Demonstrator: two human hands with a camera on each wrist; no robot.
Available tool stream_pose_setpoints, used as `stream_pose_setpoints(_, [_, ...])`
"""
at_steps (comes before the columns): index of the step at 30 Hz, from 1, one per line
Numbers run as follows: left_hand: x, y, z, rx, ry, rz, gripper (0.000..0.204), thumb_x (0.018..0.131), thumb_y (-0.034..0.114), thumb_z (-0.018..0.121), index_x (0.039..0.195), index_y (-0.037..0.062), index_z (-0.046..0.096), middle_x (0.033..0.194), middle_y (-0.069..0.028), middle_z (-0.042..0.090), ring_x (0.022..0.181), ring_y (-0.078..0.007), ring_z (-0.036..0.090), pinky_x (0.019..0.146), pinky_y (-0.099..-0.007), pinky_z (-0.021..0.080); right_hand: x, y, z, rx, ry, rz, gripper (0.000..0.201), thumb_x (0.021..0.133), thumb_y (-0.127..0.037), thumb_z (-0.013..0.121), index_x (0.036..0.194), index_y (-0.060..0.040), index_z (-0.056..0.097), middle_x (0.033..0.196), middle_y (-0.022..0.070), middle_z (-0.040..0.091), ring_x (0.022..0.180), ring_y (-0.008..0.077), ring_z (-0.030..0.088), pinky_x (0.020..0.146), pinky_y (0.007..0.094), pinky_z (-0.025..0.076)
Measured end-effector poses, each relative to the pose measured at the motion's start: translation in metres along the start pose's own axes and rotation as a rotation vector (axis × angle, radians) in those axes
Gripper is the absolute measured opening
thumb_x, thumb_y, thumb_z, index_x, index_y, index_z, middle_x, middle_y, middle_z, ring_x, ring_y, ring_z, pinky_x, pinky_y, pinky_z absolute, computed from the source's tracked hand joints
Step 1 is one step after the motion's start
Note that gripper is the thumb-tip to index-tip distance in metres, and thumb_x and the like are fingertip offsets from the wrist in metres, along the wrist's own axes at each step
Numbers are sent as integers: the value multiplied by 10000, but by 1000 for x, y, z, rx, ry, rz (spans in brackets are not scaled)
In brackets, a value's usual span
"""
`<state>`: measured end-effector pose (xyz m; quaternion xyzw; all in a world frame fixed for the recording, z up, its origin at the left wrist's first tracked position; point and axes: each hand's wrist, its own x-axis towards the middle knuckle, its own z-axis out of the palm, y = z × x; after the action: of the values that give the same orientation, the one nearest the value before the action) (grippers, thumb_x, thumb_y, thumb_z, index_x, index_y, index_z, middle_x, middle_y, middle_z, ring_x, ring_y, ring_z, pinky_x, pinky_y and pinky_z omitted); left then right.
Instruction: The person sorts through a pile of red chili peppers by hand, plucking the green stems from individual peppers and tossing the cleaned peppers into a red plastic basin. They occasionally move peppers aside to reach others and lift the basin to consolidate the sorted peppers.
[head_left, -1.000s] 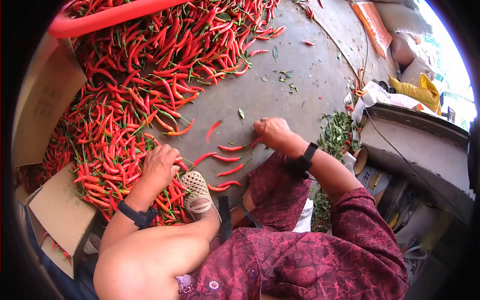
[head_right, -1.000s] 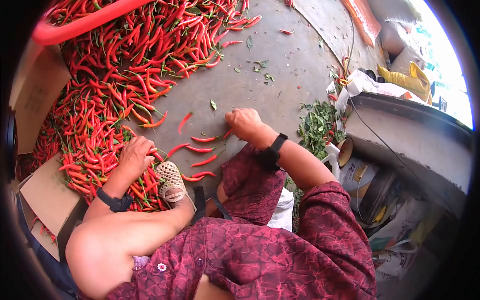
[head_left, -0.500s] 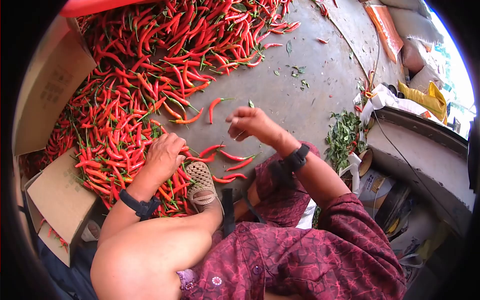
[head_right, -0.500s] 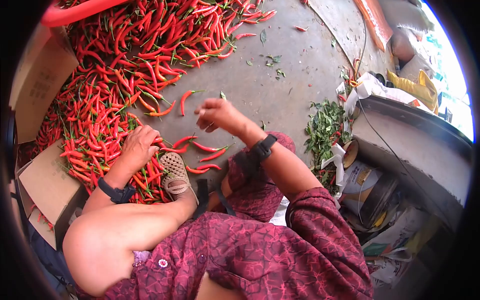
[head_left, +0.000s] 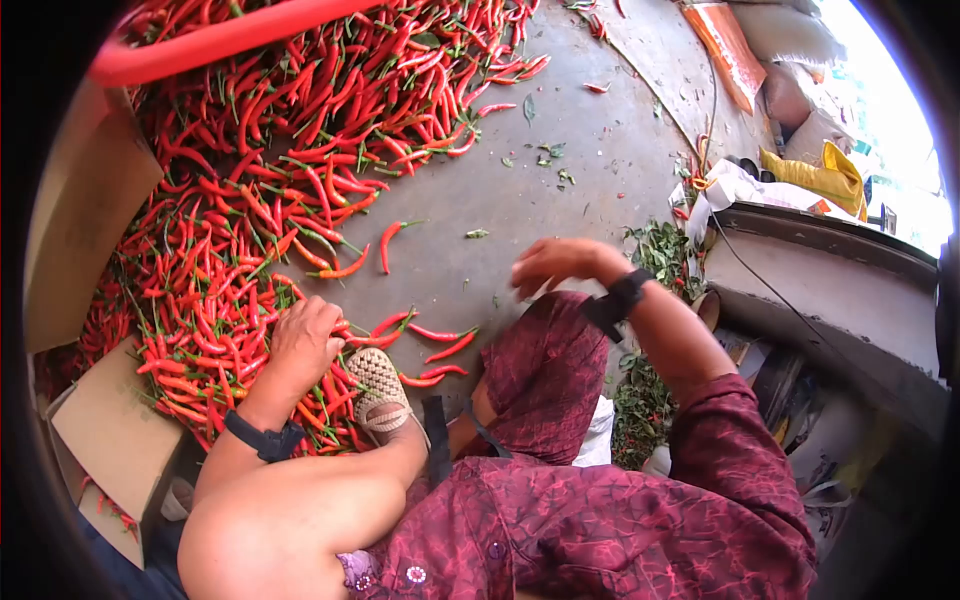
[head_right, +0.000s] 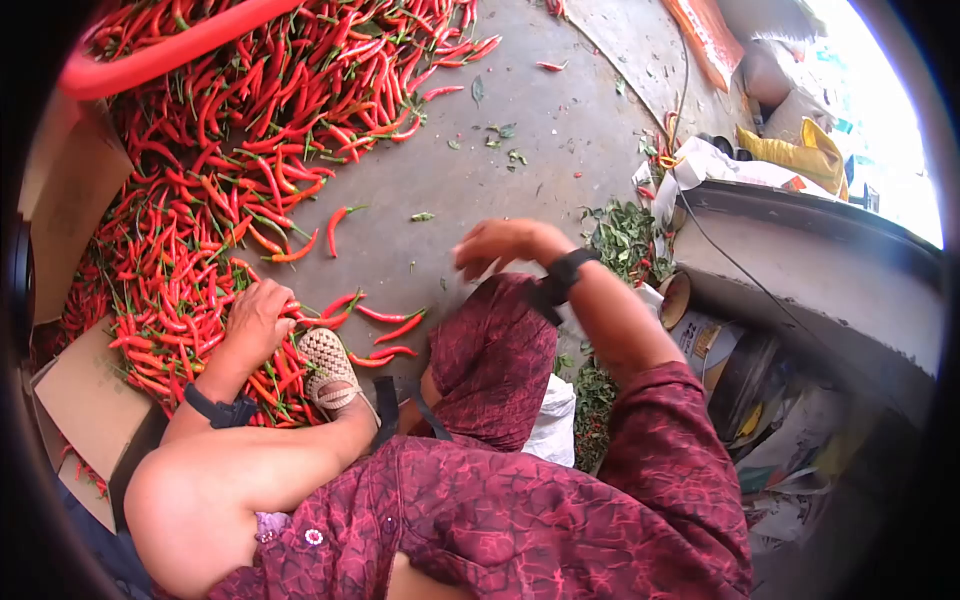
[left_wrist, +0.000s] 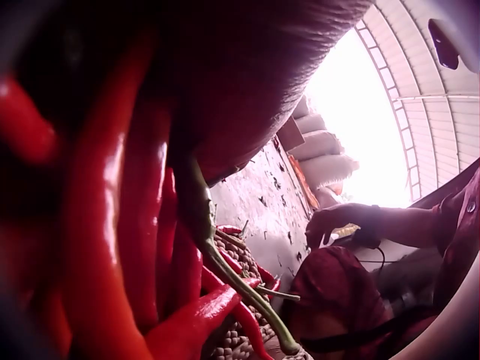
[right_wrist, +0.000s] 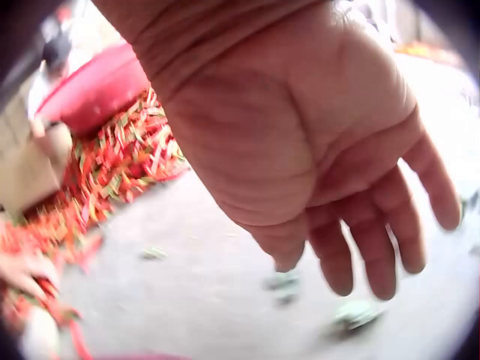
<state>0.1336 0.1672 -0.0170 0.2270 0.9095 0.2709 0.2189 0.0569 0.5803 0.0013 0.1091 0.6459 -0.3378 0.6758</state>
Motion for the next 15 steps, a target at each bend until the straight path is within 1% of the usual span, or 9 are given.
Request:
stream_pose_setpoints(2, [0, 2, -5, 17, -23, 9, 335, 649, 109, 741, 931, 72, 564, 907, -103, 534, 924, -309, 539, 803, -433, 438, 20, -4, 27, -54, -112, -59, 459, 927, -454, 527, 1142, -69, 656, 1045, 60, 714, 958, 179, 666, 829, 394, 515])
stream_pose_setpoints(5, [-4, 3, -9, 19, -13, 44, 384, 639, 105, 765, 970, 66, 574, 927, -108, 542, 936, -310, 541, 814, -430, 440, 30, -8, 2, -412, 38, 405, 491, 896, -489, 563, 1158, -84, 657, 1057, 38, 712, 1003, 184, 653, 837, 396, 511])
stream_pose_setpoints(6, [-5, 4, -8, 14, 6, 44, 385, 637, 103, 768, 968, 68, 574, 928, -105, 543, 936, -309, 541, 816, -430, 440, 27, -1, -12, -777, 194, 353, 547, 864, -531, 600, 1153, -71, 661, 1118, 40, 693, 1039, 218, 643, 844, 441, 506])
stream_pose_setpoints(7, [-5, 5, -7, 9, 23, 46, 386, 634, 101, 771, 965, 69, 575, 929, -103, 544, 935, -308, 542, 818, -429, 441, 17, 7, -32, -827, 270, 553, 565, 824, -537, 641, 1150, -76, 668, 1162, 44, 675, 1050, 266, 641, 839, 512, 491])
stream_pose_setpoints(8, [-5, 6, -8, 15, 7, 38, 381, 637, 107, 771, 963, 74, 577, 931, -101, 545, 936, -307, 543, 819, -430, 442, 13, 12, -30, -1210, 729, 569, 528, 808, -476, 669, 1154, -77, 669, 1192, 68, 659, 1081, 288, 629, 828, 579, 470])
stream_pose_setpoints(9, [-3, 6, -9, 22, -5, 26, 376, 639, 114, 772, 960, 78, 580, 933, -99, 546, 938, -306, 543, 819, -430, 442, 5, 5, -51, -1180, 692, 519, 418, 839, -353, 642, 1156, -82, 666, 1132, 94, 679, 1036, 297, 648, 803, 542, 498])
stream_pose_setpoints(11, [-3, 6, -8, 23, -29, -4, 365, 645, 127, 772, 956, 88, 585, 936, -96, 548, 941, -303, 545, 820, -432, 443, 28, -11, -64, -1076, 507, 64, 305, 917, -274, 575, 1117, -67, 674, 1058, 127, 688, 945, 300, 671, 762, 481, 535])
stream_pose_setpoints(13, [-1, 4, -6, 22, -60, -24, 352, 651, 141, 771, 951, 98, 591, 939, -94, 549, 945, -301, 547, 821, -435, 444, 21, -61, -17, 229, 205, -266, 299, 964, -277, 525, 1147, -69, 637, 992, 130, 691, 861, 296, 680, 729, 426, 557])
stream_pose_setpoints(15, [0, 4, -7, 10, -59, -37, 347, 662, 153, 768, 958, 107, 593, 945, -92, 551, 967, -301, 552, 826, -437, 446, 60, -64, 7, 672, -260, -369, 339, 981, -309, 499, 1199, -60, 573, 995, 144, 682, 858, 275, 680, 741, 426, 561])
